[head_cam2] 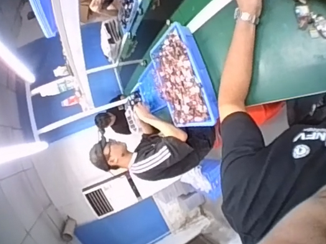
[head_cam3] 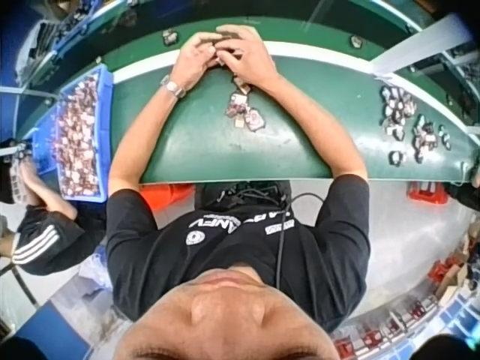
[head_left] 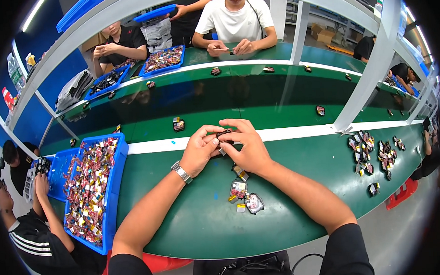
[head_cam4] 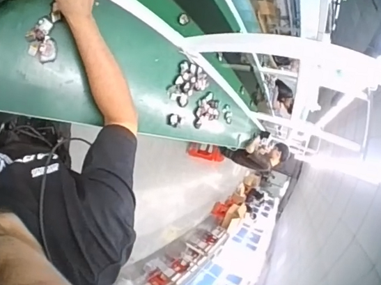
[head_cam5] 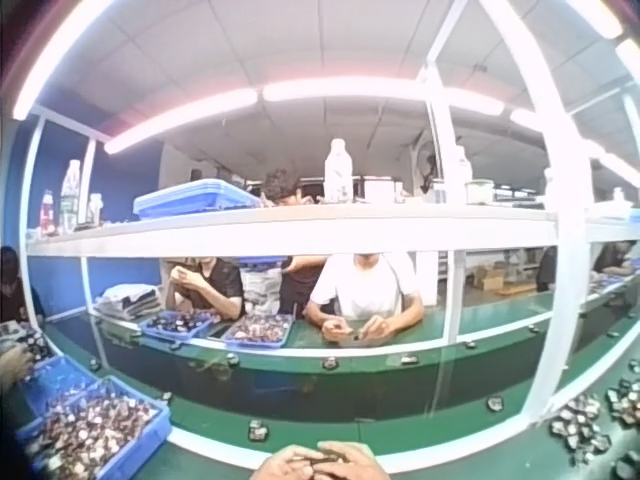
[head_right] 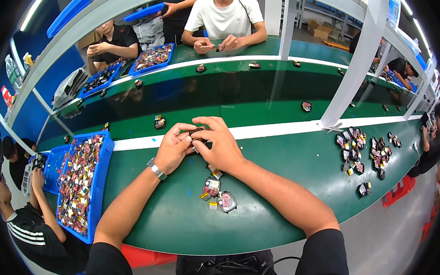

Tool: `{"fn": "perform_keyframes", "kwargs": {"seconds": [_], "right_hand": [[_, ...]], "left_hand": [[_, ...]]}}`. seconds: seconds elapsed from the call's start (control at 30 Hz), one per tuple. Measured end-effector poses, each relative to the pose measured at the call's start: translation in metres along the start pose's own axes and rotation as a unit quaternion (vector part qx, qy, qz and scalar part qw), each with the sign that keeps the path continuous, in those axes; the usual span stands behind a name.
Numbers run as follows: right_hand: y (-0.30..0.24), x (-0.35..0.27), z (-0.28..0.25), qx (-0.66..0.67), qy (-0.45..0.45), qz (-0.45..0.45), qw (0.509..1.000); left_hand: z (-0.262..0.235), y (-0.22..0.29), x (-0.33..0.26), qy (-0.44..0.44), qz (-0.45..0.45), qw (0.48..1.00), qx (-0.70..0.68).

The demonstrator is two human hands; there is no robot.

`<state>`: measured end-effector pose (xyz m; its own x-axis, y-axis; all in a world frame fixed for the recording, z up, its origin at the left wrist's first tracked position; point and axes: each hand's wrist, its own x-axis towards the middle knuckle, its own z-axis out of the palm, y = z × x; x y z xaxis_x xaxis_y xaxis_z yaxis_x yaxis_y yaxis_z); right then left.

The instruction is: Assembling small decorative keychain or ornament parts on a factory production line.

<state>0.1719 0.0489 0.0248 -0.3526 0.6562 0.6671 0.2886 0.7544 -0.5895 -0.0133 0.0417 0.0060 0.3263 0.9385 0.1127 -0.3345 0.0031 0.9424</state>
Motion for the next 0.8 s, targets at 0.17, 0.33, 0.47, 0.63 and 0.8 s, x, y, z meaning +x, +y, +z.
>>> {"fn": "perform_keyframes", "kwargs": {"seconds": [0.17, 0.33, 0.47, 0.63, 0.8], "right_hand": [[-0.020, 0.008, -0.012, -0.063, 0.008, -0.031, 0.997], [-0.137, 0.055, -0.100, 0.042, 0.132, -0.231, 0.963], [-0.175, 0.045, -0.153, -0.034, 0.090, -0.272, 0.957], [-0.144, 0.009, -0.198, -0.027, 0.080, -0.250, 0.964], [-0.132, -0.058, -0.260, 0.006, 0.068, -0.221, 0.973]], "left_hand": [[-0.003, 0.002, 0.000, 0.002, 0.013, 0.999, -0.052], [-0.020, -0.002, -0.012, 0.003, -0.007, 0.996, -0.089], [-0.004, -0.002, 0.001, -0.016, -0.043, 0.996, -0.073], [-0.016, -0.003, 0.018, -0.035, 0.001, 0.998, -0.059], [-0.016, 0.006, 0.008, -0.026, -0.009, 0.999, -0.034]]}}
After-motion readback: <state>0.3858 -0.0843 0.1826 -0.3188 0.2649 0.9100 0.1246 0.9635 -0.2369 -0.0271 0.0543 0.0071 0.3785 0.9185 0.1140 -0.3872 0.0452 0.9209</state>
